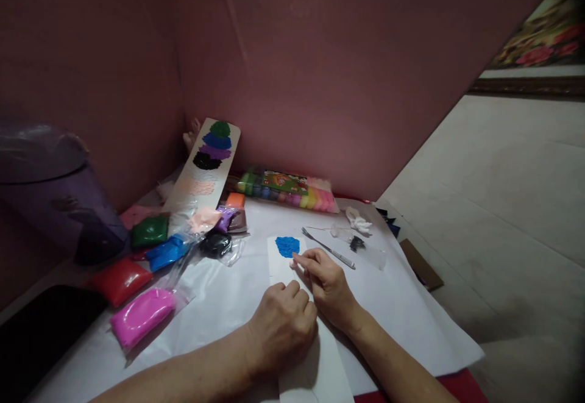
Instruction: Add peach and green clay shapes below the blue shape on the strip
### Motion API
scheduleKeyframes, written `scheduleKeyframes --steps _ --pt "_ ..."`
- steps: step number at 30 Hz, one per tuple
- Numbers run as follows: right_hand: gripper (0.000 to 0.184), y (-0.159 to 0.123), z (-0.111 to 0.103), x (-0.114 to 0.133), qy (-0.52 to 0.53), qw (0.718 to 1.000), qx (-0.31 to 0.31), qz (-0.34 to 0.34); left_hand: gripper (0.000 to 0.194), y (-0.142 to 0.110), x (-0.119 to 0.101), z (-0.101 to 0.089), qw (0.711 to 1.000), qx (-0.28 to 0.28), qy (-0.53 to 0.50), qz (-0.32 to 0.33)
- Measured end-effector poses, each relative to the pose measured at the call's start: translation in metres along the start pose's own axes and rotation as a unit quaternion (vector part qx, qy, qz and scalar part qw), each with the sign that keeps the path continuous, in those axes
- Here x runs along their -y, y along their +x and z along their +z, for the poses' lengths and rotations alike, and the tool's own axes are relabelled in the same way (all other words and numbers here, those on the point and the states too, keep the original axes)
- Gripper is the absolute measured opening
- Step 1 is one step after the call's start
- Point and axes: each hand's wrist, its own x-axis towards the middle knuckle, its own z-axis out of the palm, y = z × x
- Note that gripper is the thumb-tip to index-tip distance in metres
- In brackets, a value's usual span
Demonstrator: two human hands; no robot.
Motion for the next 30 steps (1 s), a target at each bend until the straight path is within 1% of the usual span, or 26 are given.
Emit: scheduleKeyframes --steps 5,10,12,16,23,30 --pt "0.031 -0.002 0.0017 0.0001 -0.036 0.999 0.018 -0.008 0.014 0.0001 0.0008 0.0015 1.0 0.001 -0.007 0.0" --pt "0.031 -0.003 0.0024 0.0004 -0.103 0.993 0.048 -0.009 0.014 -0.0004 0.001 0.0013 1.0 0.007 -0.007 0.001" --pt "0.03 -0.0031 0.0031 0.0008 -0.119 0.992 0.048 -0.013 0.015 -0.0005 0.0008 0.0008 1.0 0.004 -0.006 0.002" --pt "0.027 -0.0027 0.0041 0.0018 -0.125 0.991 0.041 -0.016 0.016 0.0002 0.0004 -0.0005 1.0 0.002 -0.006 -0.001" --pt "0.028 -0.0018 0.0038 -0.0001 -0.139 0.989 0.046 -0.032 0.016 -0.0001 0.0001 -0.0003 1.0 0.012 -0.014 -0.005" --pt "0.028 -0.0019 0.0048 -0.002 -0.159 0.985 0.05 -0.04 0.016 0.0008 -0.0002 -0.0011 1.0 0.004 -0.014 -0.005"
